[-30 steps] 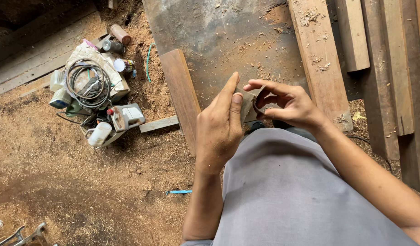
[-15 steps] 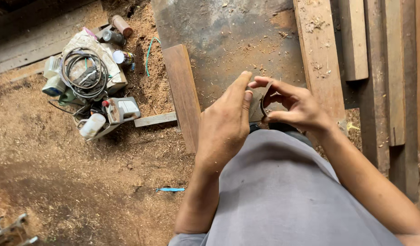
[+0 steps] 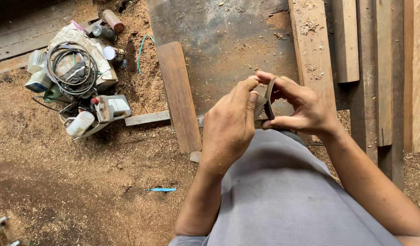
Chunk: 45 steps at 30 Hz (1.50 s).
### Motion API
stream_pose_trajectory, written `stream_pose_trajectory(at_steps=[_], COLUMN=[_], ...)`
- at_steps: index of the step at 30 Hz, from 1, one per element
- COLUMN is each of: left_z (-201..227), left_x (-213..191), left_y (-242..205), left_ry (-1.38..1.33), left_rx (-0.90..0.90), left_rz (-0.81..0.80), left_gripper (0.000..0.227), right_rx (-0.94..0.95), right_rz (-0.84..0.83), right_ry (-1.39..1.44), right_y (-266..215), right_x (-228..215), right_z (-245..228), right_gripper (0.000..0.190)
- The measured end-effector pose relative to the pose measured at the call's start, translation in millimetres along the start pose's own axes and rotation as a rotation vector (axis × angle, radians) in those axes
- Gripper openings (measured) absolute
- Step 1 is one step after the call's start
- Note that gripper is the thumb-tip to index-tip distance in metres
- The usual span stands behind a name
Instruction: The person sands a piece of wood by hand using a piece of sandpaper. They sand the flat surfaces and edges of the wood, then fold and wrap the sandpaper around the block to sand the corners and detailed areas.
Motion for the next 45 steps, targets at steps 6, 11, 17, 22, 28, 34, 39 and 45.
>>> stream_pose_trajectory(at_steps=[6,11,17,22,28,34,39,45], left_z=[2,-1,1,2,5,6,5,4], left_x=[5,2,1,-2,-6,-6,-5,-8], left_y=[-4,0,2,1,-2,-1,-1,1], left_ry=[-0.013,-0.032,-0.011,-0.018,-0.019,0.015,0.017,-0.005], left_rx=[0.133,0.017,0.055,0.053,0.05,0.047,0.005,0.006], left_rz=[0.069,-0.005,0.03,0.028,0.032,0.022,0.007,0.013], left_gripper=[0.023,0.024,0.023,0.023,0.023,0.021,0.021,0.022], right_rx=[0.111,-0.046,0.073,-0.075,0.132,0.042,0.198,-0.034], right_rz=[0.049,0.064,0.129,0.115,0.083,0.059,0.033,0.051], right_ry=[-0.056,-0.218,-0.193,-0.3,-0.127,-0.164,0.005,0.041], right_y=[4,1,12,-2,13,-4,16,1], right_x=[8,3,13,11,18,8,14,8], right_z=[4,-23,-8,-26,42,13,41,13], right_gripper=[0.088,0.092,0.083,0.09,0.077,0.087,0.077,0.082])
Point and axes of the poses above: each hand's wrist, its own y-axis towards the middle knuckle, its own x-axis out of the palm, z = x × y, the point moved 4 cm from there along y, towards the middle knuckle, and after that the axes turned 7 degrees about -z, right-handed, at the moved point
